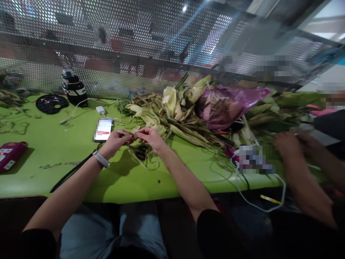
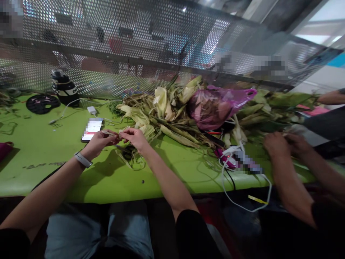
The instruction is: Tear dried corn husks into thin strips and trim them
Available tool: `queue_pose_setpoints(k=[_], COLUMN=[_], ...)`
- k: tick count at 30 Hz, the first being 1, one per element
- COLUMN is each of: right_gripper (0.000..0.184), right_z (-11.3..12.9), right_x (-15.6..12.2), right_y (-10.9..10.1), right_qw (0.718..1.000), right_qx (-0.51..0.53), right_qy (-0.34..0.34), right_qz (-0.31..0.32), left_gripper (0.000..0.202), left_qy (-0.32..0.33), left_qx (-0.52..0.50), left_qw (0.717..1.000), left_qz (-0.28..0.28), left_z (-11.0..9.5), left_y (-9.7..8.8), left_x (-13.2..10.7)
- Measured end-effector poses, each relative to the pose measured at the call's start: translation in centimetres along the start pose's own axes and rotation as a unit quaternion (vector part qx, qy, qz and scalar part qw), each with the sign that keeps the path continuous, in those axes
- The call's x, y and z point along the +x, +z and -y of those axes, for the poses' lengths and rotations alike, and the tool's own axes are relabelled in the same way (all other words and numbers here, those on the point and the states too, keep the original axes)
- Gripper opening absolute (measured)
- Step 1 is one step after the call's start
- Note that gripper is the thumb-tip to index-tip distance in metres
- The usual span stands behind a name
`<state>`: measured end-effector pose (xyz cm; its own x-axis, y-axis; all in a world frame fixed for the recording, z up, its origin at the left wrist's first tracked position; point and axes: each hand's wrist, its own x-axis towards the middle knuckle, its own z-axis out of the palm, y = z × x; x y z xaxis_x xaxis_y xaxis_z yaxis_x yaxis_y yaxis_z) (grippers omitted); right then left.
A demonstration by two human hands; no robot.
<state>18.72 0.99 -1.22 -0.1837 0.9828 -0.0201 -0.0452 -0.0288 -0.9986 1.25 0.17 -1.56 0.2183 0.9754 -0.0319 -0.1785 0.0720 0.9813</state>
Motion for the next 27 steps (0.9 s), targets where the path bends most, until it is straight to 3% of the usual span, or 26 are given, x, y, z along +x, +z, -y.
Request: queue_pose_setpoints(k=[5,20,23,27], right_gripper=[0.032,0.032,0.027,0.021], right_z=[-0.9,-1.1,-1.2,-0.8], right_x=[0.4,0.1,-0.1,-0.7], right_y=[0.3,0.5,0.5,0.5], right_qw=[0.997,0.994,0.979,0.936], right_qx=[-0.008,-0.064,-0.134,-0.248], right_qy=[-0.069,-0.079,-0.136,-0.235], right_qz=[-0.023,-0.051,-0.064,-0.089], left_gripper=[0.019,0.016,0.015,0.012], left_qy=[0.013,-0.050,-0.084,-0.097], left_qx=[-0.003,-0.092,-0.133,-0.175], left_qw=[1.000,0.994,0.987,0.979], left_qz=[-0.012,-0.033,-0.028,-0.027], left_z=[0.4,0.7,0.8,1.0], left_y=[-0.1,-0.4,-0.3,0.0], left_x=[0.2,0.8,0.7,0.7])
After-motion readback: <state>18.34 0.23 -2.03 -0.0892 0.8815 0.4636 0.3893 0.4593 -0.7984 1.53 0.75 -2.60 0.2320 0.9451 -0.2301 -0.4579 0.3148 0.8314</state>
